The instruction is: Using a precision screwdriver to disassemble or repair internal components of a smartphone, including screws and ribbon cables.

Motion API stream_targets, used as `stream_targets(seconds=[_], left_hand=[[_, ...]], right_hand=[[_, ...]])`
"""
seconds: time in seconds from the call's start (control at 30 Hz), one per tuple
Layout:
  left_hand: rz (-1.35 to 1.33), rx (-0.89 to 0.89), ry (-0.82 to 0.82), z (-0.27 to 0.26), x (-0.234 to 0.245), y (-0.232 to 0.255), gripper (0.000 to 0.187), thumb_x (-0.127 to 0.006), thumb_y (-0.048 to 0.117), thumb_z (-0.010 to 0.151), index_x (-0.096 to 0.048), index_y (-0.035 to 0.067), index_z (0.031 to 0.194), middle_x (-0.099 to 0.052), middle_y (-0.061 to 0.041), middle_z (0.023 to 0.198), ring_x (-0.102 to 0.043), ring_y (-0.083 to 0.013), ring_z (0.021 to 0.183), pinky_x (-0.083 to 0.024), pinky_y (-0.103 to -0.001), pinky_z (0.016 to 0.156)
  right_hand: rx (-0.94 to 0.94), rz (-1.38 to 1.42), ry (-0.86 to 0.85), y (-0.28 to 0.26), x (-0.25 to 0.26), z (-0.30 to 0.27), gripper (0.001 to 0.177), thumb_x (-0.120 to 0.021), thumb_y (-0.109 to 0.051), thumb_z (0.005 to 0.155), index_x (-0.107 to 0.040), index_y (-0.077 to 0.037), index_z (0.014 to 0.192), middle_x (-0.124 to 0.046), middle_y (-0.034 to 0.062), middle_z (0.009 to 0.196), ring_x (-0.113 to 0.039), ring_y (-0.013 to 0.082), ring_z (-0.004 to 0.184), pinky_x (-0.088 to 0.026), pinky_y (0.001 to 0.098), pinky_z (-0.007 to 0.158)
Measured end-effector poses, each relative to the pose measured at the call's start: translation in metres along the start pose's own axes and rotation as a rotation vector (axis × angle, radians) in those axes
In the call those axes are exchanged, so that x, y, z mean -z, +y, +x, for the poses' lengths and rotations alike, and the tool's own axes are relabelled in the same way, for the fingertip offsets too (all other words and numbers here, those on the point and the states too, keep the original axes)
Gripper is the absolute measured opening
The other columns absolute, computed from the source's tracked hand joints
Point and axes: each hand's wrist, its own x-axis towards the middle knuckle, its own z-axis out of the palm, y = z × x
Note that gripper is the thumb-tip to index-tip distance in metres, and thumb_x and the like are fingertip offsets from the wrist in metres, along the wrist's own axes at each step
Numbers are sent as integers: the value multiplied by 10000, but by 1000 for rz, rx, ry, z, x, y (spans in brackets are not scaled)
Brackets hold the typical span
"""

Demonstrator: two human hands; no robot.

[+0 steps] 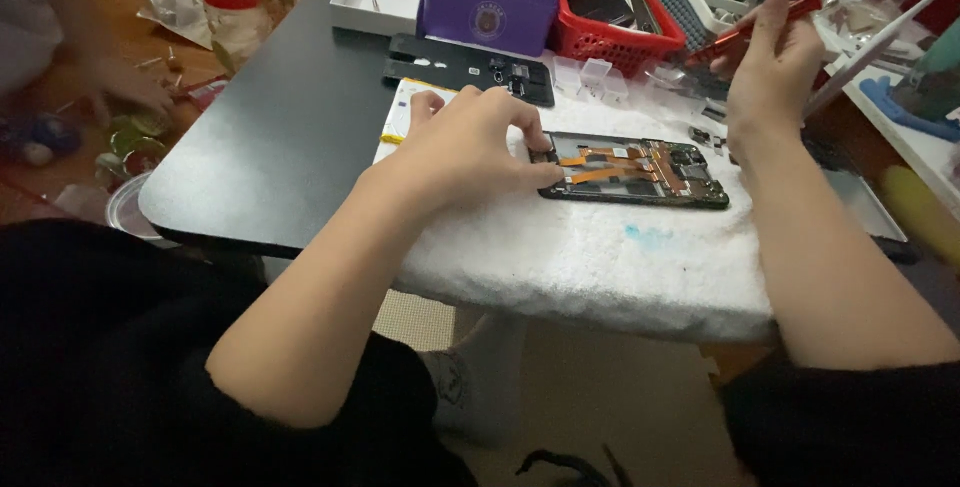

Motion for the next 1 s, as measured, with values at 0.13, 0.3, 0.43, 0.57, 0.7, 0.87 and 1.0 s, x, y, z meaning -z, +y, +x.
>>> stream_targets(seconds=[0.13, 0.3, 0.43, 0.57, 0.7, 0.87, 1.0], left_hand=[[-30, 31, -20, -8, 6, 7, 250, -672, 474, 800, -746, 271, 928, -666, 20, 1157, -453, -180, 1224, -162, -435, 1158], [-7, 40, -38, -5, 6, 6, 266, -656, 469, 801, -743, 262, 943, -664, 21, 1188, -473, -177, 1243, -154, -461, 1174], [33, 17, -29, -3, 6, 4, 284, -663, 508, 818, -754, 288, 973, -646, 4, 1257, -500, -209, 1248, -170, -497, 1136], [-21, 73, -55, -7, 8, 7, 272, -681, 500, 824, -747, 294, 989, -622, 6, 1310, -391, -273, 1307, -174, -469, 1159], [1, 5, -31, -2, 4, 2, 275, -688, 486, 817, -755, 260, 959, -667, 27, 1276, -481, -187, 1252, -172, -486, 1120], [-4, 28, -38, -5, 6, 5, 266, -691, 487, 814, -758, 282, 971, -650, 13, 1289, -441, -223, 1279, -178, -484, 1129], [-37, 74, -37, -7, 6, 6, 250, -671, 486, 806, -750, 310, 964, -619, 4, 1279, -375, -262, 1294, -167, -425, 1152]], right_hand=[[-3, -8, 14, -5, 1, -2, 450, -383, -580, 1039, -577, -174, 1039, -706, -23, 905, -695, 71, 733, -607, 203, 722], [73, -35, -24, 6, 3, 3, 427, -392, -521, 1105, -573, -140, 1040, -704, 5, 890, -661, 88, 699, -582, 242, 682], [131, -111, -26, 21, 4, 9, 486, -420, -581, 1134, -568, -144, 978, -686, 25, 821, -676, 100, 685, -566, 271, 657], [64, -3, 22, 6, 3, 4, 436, -410, -544, 1070, -584, -144, 1057, -704, -4, 924, -698, 87, 741, -609, 212, 700], [-15, -33, 105, -1, 4, 2, 427, -406, -559, 1033, -637, -201, 1027, -744, -49, 880, -722, 50, 714, -611, 181, 683], [86, -36, 47, 20, 7, 11, 456, -415, -555, 1091, -619, -153, 1019, -706, 2, 849, -697, 83, 688, -584, 232, 648], [37, -30, 128, 16, 5, 13, 389, -449, -524, 1059, -602, -167, 1035, -742, -30, 898, -743, 52, 686, -639, 172, 634]])
